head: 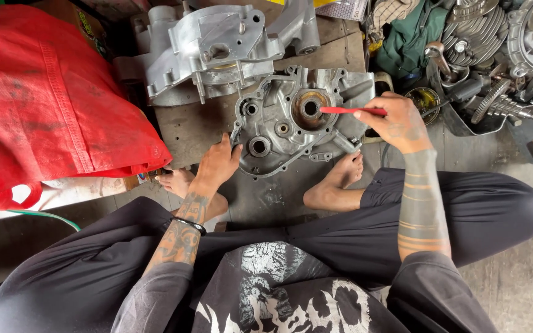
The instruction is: A person uses a small brush to scrub dirt and grime from the surfaces and crevices of a motorcycle engine casing.
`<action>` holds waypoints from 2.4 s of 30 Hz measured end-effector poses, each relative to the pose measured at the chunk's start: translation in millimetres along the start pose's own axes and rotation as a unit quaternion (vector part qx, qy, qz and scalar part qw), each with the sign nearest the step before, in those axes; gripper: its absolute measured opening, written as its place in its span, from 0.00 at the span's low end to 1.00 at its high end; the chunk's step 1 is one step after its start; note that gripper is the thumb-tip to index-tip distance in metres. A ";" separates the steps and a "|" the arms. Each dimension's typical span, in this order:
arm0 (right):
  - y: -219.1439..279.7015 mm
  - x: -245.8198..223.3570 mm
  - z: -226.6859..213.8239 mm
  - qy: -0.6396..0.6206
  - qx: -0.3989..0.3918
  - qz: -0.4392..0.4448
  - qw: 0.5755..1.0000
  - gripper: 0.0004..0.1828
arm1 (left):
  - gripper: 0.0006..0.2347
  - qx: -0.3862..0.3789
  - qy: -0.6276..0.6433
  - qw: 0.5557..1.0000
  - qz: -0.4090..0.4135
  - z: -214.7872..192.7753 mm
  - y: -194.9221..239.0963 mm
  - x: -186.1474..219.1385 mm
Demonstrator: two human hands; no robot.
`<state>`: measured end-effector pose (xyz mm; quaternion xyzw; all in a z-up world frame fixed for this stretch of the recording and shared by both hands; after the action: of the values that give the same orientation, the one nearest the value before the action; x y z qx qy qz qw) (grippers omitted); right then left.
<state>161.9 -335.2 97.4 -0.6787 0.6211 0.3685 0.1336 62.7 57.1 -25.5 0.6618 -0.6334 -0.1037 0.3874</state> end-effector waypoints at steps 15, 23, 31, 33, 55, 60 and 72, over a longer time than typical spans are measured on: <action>-32.9 78.6 -7.3 0.113 0.192 -0.013 0.975 0.13 | 0.30 -0.012 0.030 0.999 0.013 2.0 -3.5 -2.6; -31.3 37.6 2.0 0.056 0.163 -0.040 0.984 0.13 | 0.30 -0.001 0.018 1.000 0.002 -1.4 -0.3 2.0; -27.6 12.8 6.8 0.016 0.133 -0.054 0.990 0.12 | 0.29 0.003 0.022 1.000 0.015 9.2 -9.0 -6.7; -30.0 35.4 -0.7 0.086 0.181 -0.033 0.979 0.13 | 0.30 -0.003 0.030 0.999 0.022 15.1 -12.4 -11.1; -34.2 57.0 -12.1 0.150 0.249 -0.062 0.955 0.13 | 0.30 -0.020 0.037 0.999 0.021 11.0 -12.0 -9.9; -28.9 5.1 8.7 0.074 0.181 -0.115 0.974 0.11 | 0.31 -0.027 0.041 0.999 0.013 16.7 -17.1 -15.6; -42.5 57.4 -0.9 0.160 0.217 -0.110 0.957 0.13 | 0.29 -0.012 0.035 0.999 0.026 26.8 -27.0 -21.5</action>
<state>199.8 -370.3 48.0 -0.7474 0.6209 0.0947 0.2166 62.5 63.8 -68.7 0.6438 -0.6351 -0.0778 0.4196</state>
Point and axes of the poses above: each hand's wrist, its own y-axis away from the middle knuckle, its own z-axis out of the palm, x = y × z, the point moved 3 cm from there along -y, towards the middle knuckle, and after that the axes turned 10 degrees about -y, right-handed, at the moved point
